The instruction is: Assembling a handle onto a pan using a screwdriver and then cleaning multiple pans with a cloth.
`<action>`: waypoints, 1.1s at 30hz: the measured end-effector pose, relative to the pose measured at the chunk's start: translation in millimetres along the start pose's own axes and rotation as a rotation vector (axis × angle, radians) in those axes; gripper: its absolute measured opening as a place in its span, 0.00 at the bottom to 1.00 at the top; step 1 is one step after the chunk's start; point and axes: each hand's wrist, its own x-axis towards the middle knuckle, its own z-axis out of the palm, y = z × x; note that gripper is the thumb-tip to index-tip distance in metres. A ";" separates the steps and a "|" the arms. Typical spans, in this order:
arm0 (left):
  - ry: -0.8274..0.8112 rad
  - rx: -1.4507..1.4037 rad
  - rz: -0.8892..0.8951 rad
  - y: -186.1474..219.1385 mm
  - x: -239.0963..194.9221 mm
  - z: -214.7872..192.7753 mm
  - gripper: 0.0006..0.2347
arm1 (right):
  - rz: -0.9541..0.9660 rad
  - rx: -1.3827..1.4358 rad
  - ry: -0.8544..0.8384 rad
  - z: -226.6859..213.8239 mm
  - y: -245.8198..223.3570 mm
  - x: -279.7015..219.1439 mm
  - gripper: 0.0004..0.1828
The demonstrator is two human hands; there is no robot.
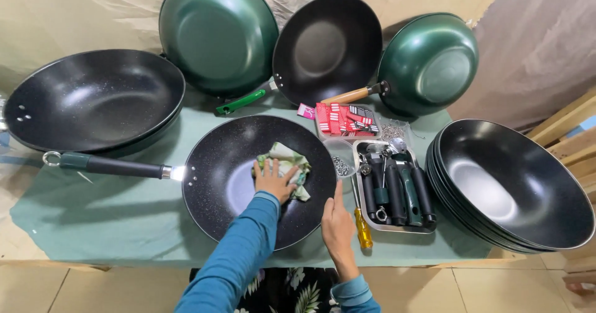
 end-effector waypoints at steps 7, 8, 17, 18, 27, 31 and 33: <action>0.063 0.501 -0.125 -127.0 -7.7 -24.7 0.27 | -0.022 -0.006 -0.002 -4.7 -3.1 -1.4 0.36; 0.145 0.591 -0.123 -139.4 -12.8 -31.3 0.26 | -0.030 -0.001 -0.003 -5.4 -3.7 -1.6 0.36; 0.461 0.512 -0.229 -150.7 -0.4 -39.1 0.28 | -0.004 -0.002 -0.015 -2.6 -4.5 -0.3 0.36; 0.626 0.390 -0.248 -144.5 4.7 -34.4 0.30 | 0.011 0.005 -0.023 -3.4 -4.7 -0.5 0.36; 0.273 -0.086 -0.147 -31.4 86.6 -43.4 0.31 | 0.014 0.030 0.007 3.3 -0.2 0.9 0.36; -0.013 -0.503 -0.102 32.2 69.6 -47.8 0.34 | 0.016 0.044 -0.006 -2.6 -5.8 -1.9 0.36; -0.080 -0.508 0.075 44.0 47.8 -51.9 0.34 | 0.032 0.071 -0.018 -3.5 -7.5 -2.5 0.36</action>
